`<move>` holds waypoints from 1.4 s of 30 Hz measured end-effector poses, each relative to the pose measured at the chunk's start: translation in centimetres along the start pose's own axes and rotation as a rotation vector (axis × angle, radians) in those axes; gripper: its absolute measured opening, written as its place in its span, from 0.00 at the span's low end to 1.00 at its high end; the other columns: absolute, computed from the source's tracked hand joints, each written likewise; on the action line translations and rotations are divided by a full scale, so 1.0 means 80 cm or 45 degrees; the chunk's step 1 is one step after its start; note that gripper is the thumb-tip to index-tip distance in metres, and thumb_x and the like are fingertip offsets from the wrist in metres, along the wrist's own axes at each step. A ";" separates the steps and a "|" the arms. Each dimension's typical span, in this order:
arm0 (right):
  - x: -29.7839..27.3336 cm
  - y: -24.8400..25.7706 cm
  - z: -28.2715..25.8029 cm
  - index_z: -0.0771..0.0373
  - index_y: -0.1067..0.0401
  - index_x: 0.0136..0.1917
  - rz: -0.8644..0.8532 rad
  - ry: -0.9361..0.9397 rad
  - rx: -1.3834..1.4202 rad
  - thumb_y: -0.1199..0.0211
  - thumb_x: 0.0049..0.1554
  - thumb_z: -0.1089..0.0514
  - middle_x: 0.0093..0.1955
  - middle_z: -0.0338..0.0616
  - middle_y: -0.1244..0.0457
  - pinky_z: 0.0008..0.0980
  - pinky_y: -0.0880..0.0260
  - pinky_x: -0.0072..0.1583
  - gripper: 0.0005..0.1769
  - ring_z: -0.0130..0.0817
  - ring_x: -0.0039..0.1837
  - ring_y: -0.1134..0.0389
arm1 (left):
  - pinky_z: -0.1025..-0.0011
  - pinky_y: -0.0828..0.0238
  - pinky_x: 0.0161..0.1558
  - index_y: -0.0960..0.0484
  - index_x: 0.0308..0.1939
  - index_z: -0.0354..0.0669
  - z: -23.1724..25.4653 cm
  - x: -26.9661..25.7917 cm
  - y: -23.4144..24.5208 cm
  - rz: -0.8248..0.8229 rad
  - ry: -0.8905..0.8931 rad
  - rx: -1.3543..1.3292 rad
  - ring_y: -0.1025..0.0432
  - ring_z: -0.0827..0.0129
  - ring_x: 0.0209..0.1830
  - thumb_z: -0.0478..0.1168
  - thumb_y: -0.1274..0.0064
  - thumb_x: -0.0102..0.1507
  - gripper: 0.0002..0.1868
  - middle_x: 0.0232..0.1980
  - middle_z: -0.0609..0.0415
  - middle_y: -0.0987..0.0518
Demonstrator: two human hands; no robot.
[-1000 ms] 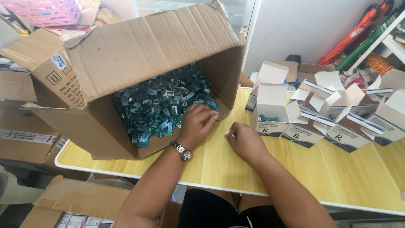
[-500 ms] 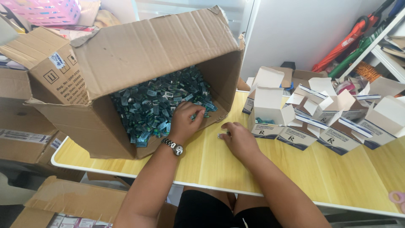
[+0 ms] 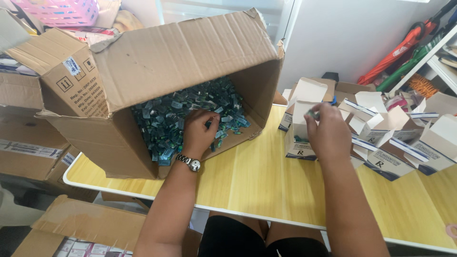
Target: The person picks small green and blue wrapped items from a large cardboard box and places them into smaller white boxes on a yellow table. The person handles the items by hand and arranges them into the smaller boxes.
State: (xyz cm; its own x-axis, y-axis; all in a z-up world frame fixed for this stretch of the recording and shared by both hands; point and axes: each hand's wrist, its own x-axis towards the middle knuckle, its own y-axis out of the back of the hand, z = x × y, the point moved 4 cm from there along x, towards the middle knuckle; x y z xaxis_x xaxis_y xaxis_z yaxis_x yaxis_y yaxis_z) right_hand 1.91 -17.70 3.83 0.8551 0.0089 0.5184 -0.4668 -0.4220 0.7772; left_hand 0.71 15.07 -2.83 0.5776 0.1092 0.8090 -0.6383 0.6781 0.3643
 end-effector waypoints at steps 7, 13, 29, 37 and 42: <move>0.006 -0.018 -0.009 0.55 0.25 0.60 -0.277 0.145 -0.018 0.35 0.52 0.60 0.59 0.53 0.35 0.48 0.32 0.57 0.21 0.53 0.58 0.32 | 0.58 0.31 0.50 0.13 0.34 0.46 -0.011 -0.001 0.002 0.008 0.062 0.137 0.26 0.54 0.46 0.37 0.38 0.58 0.02 0.39 0.52 0.19; 0.008 -0.085 -0.094 0.61 0.24 0.53 0.036 0.439 0.505 0.40 0.58 0.64 0.53 0.53 0.30 0.45 0.29 0.61 0.10 0.49 0.59 0.30 | 0.58 0.32 0.50 0.14 0.35 0.47 -0.009 -0.001 0.008 0.158 0.062 0.171 0.26 0.56 0.46 0.36 0.38 0.57 0.03 0.38 0.55 0.19; 0.004 -0.249 -0.132 0.55 0.24 0.57 -0.121 0.511 0.255 0.31 0.53 0.43 0.61 0.55 0.37 0.52 0.34 0.61 0.22 0.57 0.61 0.37 | 0.59 0.31 0.49 0.14 0.36 0.48 -0.021 -0.006 -0.002 0.100 0.083 0.101 0.25 0.57 0.42 0.38 0.40 0.58 0.03 0.36 0.55 0.18; -0.036 -0.179 -0.125 0.61 0.25 0.51 -0.022 0.860 0.256 0.32 0.53 0.49 0.59 0.53 0.35 0.46 0.30 0.56 0.17 0.53 0.61 0.34 | 0.58 0.30 0.47 0.13 0.36 0.45 0.007 -0.005 -0.009 -0.061 0.021 0.037 0.25 0.55 0.40 0.38 0.40 0.59 0.03 0.35 0.53 0.18; -0.069 -0.138 -0.109 0.62 0.23 0.49 -0.288 0.745 0.220 0.30 0.51 0.51 0.55 0.51 0.33 0.47 0.31 0.58 0.16 0.52 0.60 0.33 | 0.60 0.29 0.48 0.14 0.37 0.43 0.038 -0.012 -0.022 -0.297 -0.112 -0.056 0.25 0.53 0.45 0.39 0.39 0.58 0.06 0.38 0.50 0.18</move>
State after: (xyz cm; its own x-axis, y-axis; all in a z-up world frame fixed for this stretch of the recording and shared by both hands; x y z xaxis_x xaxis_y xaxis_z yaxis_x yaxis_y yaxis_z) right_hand 0.39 -5.18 -4.51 0.6406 0.5865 0.4955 -0.2050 -0.4913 0.8465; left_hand -0.27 11.56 -2.80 0.6590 -0.1165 0.7431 -0.4690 0.7088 0.5270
